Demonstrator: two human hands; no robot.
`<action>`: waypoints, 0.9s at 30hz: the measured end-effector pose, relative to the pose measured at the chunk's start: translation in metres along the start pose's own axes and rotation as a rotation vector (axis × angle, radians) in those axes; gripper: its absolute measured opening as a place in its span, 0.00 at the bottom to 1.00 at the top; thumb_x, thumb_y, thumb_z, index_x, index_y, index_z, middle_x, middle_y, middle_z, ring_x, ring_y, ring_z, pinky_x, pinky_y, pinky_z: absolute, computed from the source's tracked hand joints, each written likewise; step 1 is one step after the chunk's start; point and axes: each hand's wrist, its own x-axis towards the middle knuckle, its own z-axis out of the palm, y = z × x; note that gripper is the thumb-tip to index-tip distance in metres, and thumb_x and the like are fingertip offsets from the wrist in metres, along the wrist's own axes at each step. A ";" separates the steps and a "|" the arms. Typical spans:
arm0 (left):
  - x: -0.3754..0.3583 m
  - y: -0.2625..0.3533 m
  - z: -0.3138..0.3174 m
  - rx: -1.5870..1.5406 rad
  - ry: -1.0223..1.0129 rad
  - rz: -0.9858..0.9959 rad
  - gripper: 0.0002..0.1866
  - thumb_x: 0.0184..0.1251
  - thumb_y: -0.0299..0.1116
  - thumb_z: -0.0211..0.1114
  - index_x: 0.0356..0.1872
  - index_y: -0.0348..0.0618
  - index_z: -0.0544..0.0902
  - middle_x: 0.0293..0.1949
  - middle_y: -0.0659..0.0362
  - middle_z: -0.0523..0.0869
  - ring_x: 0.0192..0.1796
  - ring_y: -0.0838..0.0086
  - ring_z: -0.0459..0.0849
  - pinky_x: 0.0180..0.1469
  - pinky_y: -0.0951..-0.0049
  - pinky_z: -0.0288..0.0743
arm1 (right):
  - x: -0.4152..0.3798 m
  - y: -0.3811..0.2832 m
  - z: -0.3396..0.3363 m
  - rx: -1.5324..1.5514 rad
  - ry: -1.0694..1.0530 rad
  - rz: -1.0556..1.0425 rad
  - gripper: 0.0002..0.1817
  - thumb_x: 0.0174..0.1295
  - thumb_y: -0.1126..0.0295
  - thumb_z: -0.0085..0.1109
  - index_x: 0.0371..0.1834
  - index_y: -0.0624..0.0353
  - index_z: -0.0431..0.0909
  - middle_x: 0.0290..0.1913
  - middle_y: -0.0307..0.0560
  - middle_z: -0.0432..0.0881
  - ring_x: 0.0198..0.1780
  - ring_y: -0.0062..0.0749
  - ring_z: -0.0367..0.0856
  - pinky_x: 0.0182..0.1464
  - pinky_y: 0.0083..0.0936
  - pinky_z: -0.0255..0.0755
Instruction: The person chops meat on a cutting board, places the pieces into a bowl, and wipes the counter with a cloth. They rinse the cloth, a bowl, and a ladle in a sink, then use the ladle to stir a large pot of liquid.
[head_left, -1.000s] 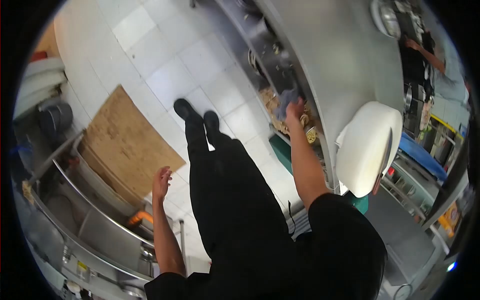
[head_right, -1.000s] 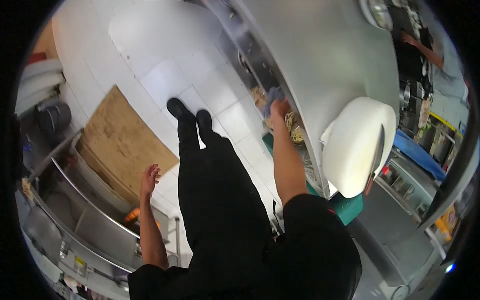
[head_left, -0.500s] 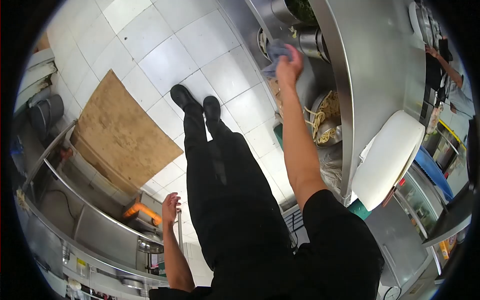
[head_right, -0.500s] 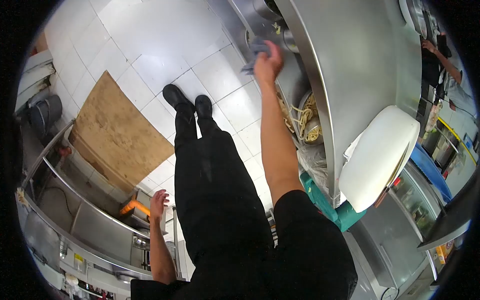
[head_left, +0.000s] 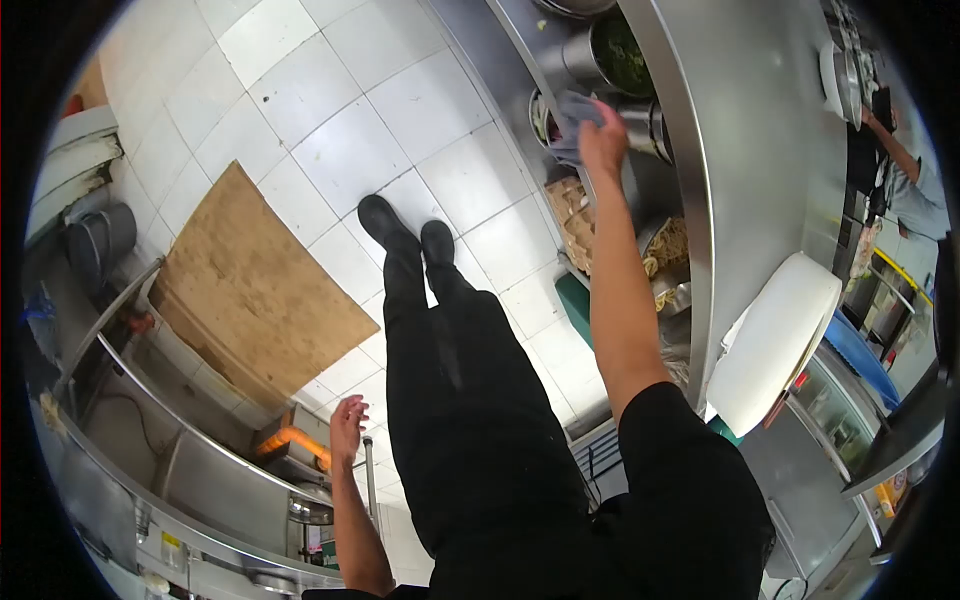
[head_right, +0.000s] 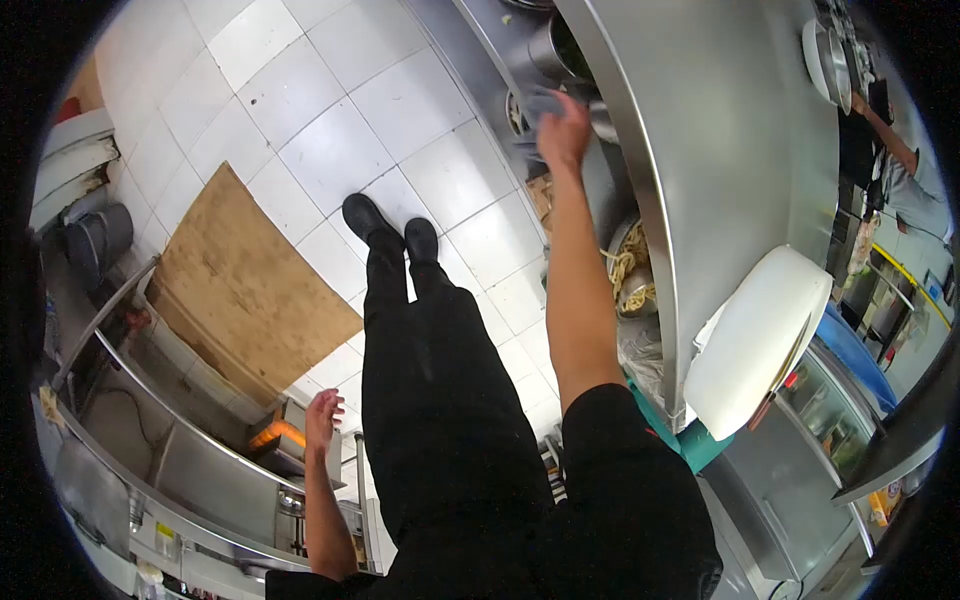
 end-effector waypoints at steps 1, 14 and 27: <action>0.002 -0.005 -0.003 -0.021 -0.004 -0.020 0.17 0.75 0.41 0.57 0.56 0.42 0.79 0.42 0.59 0.86 0.38 0.76 0.83 0.36 0.76 0.75 | 0.011 0.007 0.010 -0.119 0.071 0.139 0.24 0.52 0.77 0.53 0.54 0.55 0.81 0.53 0.55 0.83 0.60 0.45 0.79 0.64 0.34 0.72; 0.022 0.040 -0.057 -0.080 0.060 -0.085 0.15 0.76 0.40 0.57 0.52 0.41 0.81 0.38 0.60 0.86 0.35 0.77 0.81 0.36 0.77 0.75 | 0.007 -0.023 0.068 -0.265 0.337 0.216 0.25 0.54 0.78 0.54 0.60 0.59 0.74 0.62 0.59 0.72 0.59 0.57 0.75 0.62 0.43 0.70; 0.041 0.078 -0.083 -0.072 0.013 -0.045 0.17 0.74 0.44 0.59 0.52 0.41 0.80 0.37 0.61 0.85 0.36 0.78 0.81 0.35 0.77 0.74 | 0.115 -0.134 0.189 -0.272 -0.047 -0.156 0.29 0.54 0.74 0.57 0.63 0.67 0.73 0.61 0.60 0.75 0.62 0.55 0.74 0.67 0.41 0.67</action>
